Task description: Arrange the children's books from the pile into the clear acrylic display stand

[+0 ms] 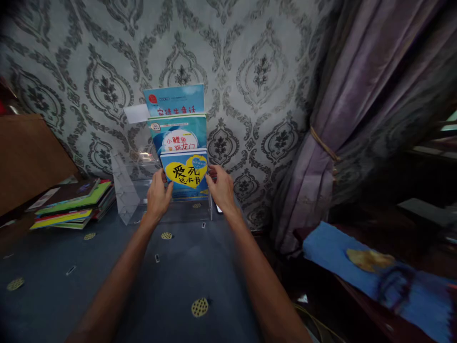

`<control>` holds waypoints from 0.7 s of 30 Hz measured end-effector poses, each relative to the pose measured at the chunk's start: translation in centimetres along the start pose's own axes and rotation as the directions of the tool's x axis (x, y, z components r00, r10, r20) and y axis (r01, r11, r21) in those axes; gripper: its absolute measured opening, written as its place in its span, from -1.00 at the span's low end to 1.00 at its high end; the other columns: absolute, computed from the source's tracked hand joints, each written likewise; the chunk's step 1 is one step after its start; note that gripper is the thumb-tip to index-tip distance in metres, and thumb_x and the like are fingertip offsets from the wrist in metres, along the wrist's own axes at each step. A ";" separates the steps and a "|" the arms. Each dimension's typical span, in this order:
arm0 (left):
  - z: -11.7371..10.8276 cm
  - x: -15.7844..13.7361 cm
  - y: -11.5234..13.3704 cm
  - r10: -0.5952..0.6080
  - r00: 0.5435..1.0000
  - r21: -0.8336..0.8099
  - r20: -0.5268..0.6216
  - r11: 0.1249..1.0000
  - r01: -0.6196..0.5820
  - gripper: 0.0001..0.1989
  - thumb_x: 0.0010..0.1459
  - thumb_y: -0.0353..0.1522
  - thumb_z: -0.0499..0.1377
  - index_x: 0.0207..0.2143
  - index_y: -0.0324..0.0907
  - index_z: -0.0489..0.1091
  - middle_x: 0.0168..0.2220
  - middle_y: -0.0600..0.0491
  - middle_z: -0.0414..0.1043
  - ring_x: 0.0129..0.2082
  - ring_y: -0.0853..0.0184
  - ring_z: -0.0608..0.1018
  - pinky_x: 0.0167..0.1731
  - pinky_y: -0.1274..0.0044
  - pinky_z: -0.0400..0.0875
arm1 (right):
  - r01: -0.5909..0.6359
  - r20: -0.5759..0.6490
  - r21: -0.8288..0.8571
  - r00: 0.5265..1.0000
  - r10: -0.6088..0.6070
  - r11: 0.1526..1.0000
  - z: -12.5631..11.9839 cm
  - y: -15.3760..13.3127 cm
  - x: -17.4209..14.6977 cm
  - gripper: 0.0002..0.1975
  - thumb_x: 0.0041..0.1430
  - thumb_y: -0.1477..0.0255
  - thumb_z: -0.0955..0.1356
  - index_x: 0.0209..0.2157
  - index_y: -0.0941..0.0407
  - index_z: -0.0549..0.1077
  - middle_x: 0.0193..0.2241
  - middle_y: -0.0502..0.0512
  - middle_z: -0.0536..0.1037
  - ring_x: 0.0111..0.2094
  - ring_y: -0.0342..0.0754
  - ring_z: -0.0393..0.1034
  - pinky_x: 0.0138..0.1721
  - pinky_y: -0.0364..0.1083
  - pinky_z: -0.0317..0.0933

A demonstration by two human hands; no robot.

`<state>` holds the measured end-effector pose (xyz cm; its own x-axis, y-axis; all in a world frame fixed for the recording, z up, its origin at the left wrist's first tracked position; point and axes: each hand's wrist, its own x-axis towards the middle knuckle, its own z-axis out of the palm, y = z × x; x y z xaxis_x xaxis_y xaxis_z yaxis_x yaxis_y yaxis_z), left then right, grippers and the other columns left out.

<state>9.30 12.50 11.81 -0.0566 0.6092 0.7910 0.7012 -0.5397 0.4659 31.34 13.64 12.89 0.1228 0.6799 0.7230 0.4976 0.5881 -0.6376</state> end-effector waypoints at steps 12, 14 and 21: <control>0.1 0.1 0.4 -0.069 0.997 0.025 0.045 0.997 0.068 -0.42 0.26 -0.45 0.04 0.34 -0.17 0.16 0.07 -0.16 0.39 0.03 0.12 0.50 0.06 0.27 0.44 | 0.091 0.003 -0.223 0.996 -0.093 0.971 1.1 -0.6 -0.6 -0.58 0.22 0.40 0.27 0.08 0.14 0.51 -0.19 0.24 0.56 -0.19 0.15 0.46 -0.17 0.06 0.40; 0.2 0.1 0.5 -0.083 0.996 -0.003 0.039 0.997 0.083 -0.39 0.23 -0.47 0.04 0.34 -0.18 0.17 0.06 -0.16 0.39 0.03 0.13 0.50 0.06 0.29 0.44 | 0.081 0.001 -0.241 0.996 -0.084 0.967 1.3 -0.6 -0.7 -0.57 0.22 0.40 0.26 0.07 0.17 0.50 -0.21 0.25 0.55 -0.19 0.15 0.46 -0.19 0.03 0.39; 0.0 0.4 0.6 -0.119 0.991 -0.032 0.064 0.992 0.121 -0.42 0.24 -0.47 0.04 0.32 -0.18 0.21 0.08 -0.16 0.40 0.04 0.12 0.51 0.08 0.27 0.44 | 0.084 0.014 -0.308 0.996 -0.084 0.948 1.2 -1.0 -0.5 -0.64 0.18 0.42 0.26 -0.05 0.14 0.55 -0.27 0.21 0.58 -0.27 0.11 0.44 -0.20 0.00 0.32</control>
<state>9.68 12.40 12.41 -0.0945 0.7049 0.7030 0.6660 -0.4801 0.5709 29.72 13.20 12.83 0.0688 0.6341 0.7702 0.7460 0.4799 -0.4617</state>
